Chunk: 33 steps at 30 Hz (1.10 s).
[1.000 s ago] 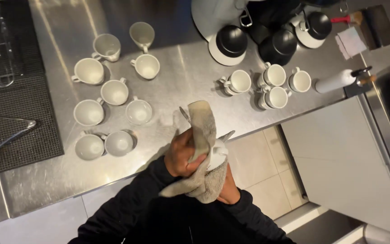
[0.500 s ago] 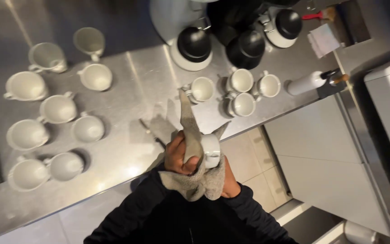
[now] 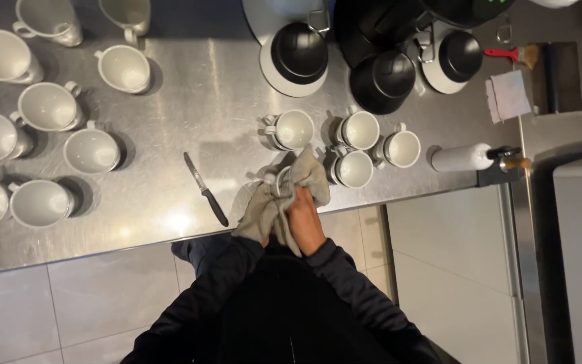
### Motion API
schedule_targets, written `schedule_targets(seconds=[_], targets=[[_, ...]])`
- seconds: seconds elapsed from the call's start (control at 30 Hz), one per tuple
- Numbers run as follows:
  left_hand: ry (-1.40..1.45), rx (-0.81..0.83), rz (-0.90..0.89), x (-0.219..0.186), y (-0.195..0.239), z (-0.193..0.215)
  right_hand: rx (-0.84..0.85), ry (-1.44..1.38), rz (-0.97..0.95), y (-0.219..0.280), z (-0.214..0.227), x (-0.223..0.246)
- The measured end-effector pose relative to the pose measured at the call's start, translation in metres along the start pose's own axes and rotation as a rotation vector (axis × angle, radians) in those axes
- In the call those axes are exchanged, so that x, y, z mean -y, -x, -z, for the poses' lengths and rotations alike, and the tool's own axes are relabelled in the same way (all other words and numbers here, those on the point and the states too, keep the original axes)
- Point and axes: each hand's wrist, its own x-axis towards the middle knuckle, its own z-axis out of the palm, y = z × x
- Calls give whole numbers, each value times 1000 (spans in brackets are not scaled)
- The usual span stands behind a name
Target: Wiping ceramic coffee cups with a cloth and placing them on top of an espresso machine.
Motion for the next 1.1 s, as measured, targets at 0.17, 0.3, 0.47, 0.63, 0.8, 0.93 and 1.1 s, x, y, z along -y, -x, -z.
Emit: schedule_targets(seconds=[0.17,0.3,0.47,0.63,0.8,0.93,1.1], targets=[[330,-376,133,85,-22,19,34,70,-44,-19,-17,-13],[304,-445,352,99,-4,39,54,-181,-51,-18,-4,6],[452,-277,122,-7,60,2,-215,-661,-75,87,-60,-38],[567,-272,-60,-79,103,30,-126,-48,-39,79,-69,31],[731,-506,-163,-146,139,70,109,-882,-329,-23,-157,88],[849,-416,-404,-50,93,199,-99,-100,603,-173,-128,232],[593,-634,-170,-88,83,242,393,164,347,-191,-218,206]])
